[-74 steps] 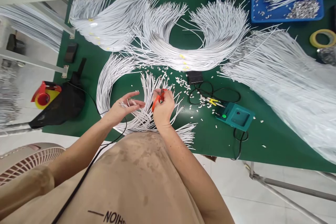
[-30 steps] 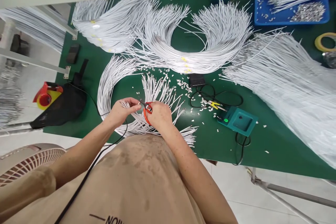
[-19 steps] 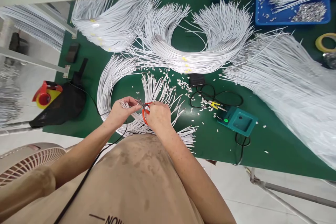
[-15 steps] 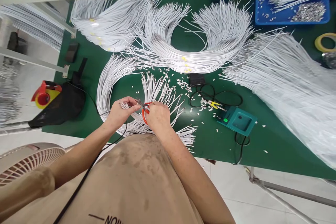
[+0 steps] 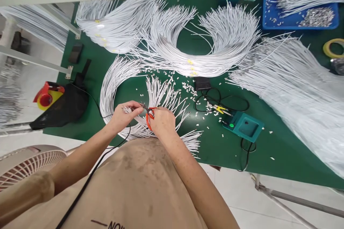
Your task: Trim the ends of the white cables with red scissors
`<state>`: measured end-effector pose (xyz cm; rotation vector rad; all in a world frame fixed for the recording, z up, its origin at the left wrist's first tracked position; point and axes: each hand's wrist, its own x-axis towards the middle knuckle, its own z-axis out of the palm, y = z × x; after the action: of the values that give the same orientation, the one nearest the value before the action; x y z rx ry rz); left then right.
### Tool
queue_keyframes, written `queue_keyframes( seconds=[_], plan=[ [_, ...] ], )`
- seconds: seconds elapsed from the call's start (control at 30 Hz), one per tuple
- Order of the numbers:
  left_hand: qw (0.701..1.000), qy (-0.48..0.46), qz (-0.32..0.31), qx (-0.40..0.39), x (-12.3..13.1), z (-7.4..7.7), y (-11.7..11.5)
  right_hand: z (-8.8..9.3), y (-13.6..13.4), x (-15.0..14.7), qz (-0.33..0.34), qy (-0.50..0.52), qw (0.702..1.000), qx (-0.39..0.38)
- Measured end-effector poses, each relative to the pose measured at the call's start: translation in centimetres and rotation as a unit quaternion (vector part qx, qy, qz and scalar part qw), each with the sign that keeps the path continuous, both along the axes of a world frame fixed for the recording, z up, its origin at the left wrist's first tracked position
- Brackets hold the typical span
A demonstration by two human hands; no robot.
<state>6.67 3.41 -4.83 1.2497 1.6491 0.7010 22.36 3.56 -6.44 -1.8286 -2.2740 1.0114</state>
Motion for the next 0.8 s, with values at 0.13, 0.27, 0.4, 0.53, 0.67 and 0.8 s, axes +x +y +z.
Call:
queue_keyframes(
  seconds=[0.13, 0.27, 0.4, 0.53, 0.67, 0.8],
  plan=[
    [1.000, -0.013, 0.017, -0.005, 0.1, -0.1, 0.0, 0.5, 0.1, 0.0, 0.008, -0.020, 1.000, -0.003],
    [1.000, -0.015, 0.022, -0.002, 0.1, -0.3, -0.2, 0.4, 0.1, 0.1, 0.012, -0.025, 1.000, 0.002],
    [1.000, -0.003, 0.006, 0.013, 0.1, -0.2, -0.3, 0.0, 0.0, 0.2, 0.019, -0.013, 1.000, 0.011],
    [1.000, 0.006, -0.014, 0.022, 0.3, 0.1, -0.6, -0.3, -0.1, 0.1, 0.023, -0.006, 1.000, 0.011],
    [0.999, 0.020, -0.019, 0.029, 0.5, 0.3, -0.8, -0.4, -0.1, 0.2, 0.016, -0.001, 0.999, 0.034],
    [0.999, 0.031, -0.004, 0.039, 0.5, -0.1, -0.8, -0.8, 0.1, 0.7, -0.026, 0.079, 0.997, 0.007]
  ],
)
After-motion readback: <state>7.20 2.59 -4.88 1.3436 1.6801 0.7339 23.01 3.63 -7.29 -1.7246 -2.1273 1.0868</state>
